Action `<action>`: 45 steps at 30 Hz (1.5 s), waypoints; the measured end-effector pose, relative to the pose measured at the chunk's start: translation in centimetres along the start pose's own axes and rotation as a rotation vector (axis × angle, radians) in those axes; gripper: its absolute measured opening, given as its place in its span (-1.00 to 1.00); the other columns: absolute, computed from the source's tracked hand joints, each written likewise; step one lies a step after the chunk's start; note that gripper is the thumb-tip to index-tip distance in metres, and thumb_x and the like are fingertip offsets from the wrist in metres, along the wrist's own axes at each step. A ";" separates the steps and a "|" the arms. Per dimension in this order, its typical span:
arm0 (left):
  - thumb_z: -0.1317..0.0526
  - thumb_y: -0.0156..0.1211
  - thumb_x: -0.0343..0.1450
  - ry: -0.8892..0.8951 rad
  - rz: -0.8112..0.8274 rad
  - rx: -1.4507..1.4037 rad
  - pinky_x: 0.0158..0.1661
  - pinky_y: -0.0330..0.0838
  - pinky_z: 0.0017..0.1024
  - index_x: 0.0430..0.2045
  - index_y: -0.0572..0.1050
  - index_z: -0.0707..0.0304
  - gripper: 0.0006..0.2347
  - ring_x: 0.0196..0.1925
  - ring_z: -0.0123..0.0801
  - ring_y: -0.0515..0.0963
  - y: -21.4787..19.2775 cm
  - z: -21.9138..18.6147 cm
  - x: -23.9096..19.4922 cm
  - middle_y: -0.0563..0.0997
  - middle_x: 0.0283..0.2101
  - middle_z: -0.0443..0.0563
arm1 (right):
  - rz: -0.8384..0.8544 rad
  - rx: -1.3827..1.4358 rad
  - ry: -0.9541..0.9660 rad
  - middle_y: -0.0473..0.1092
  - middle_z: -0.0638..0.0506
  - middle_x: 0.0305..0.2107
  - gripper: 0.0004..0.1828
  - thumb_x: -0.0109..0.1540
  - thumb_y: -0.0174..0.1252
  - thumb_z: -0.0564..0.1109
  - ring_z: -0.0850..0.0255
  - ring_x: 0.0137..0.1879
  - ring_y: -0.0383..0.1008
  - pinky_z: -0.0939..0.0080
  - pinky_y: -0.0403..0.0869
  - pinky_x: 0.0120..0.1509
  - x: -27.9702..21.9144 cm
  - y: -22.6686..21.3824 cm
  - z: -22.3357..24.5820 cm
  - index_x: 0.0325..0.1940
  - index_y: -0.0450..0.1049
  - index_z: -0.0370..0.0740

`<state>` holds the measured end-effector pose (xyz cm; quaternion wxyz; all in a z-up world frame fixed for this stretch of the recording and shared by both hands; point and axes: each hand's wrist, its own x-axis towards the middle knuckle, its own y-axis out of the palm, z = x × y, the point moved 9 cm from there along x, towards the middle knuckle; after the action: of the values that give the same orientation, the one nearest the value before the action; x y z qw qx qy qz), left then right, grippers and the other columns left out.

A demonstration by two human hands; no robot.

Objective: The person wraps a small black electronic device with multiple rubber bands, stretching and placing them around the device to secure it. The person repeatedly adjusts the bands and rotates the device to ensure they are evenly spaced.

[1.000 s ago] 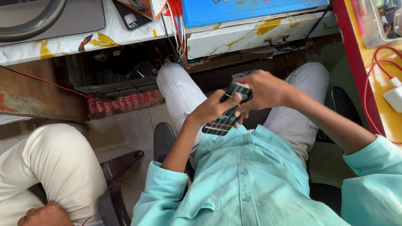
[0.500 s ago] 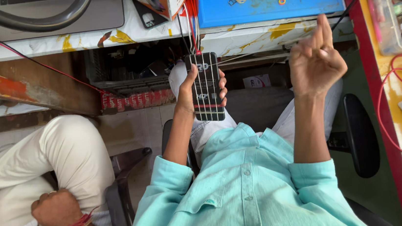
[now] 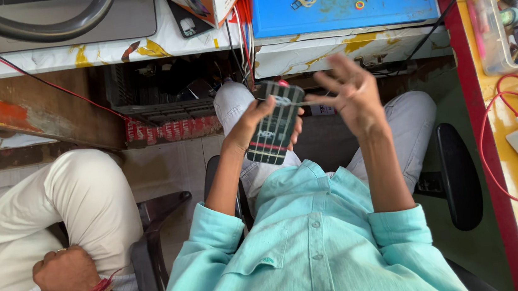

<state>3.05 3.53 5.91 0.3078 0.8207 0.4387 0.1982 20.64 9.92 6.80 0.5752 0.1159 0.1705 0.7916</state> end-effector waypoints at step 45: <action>0.28 0.25 0.48 -0.235 0.264 0.279 -0.40 0.65 -0.32 -0.18 0.51 0.60 -0.78 -0.39 -0.27 0.68 3.4 5.8 0.3 0.69 -0.29 0.25 | 0.750 -1.341 0.115 0.56 -0.31 -0.37 -0.75 0.16 0.15 -0.28 -0.01 -0.37 0.59 0.07 0.52 -0.17 -1.2 5.4 -1.9 -0.11 0.61 -0.37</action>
<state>8.71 0.44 3.96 0.2117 0.9231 0.3116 0.0771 15.54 7.01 7.25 0.2058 -0.2486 -0.3670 0.8725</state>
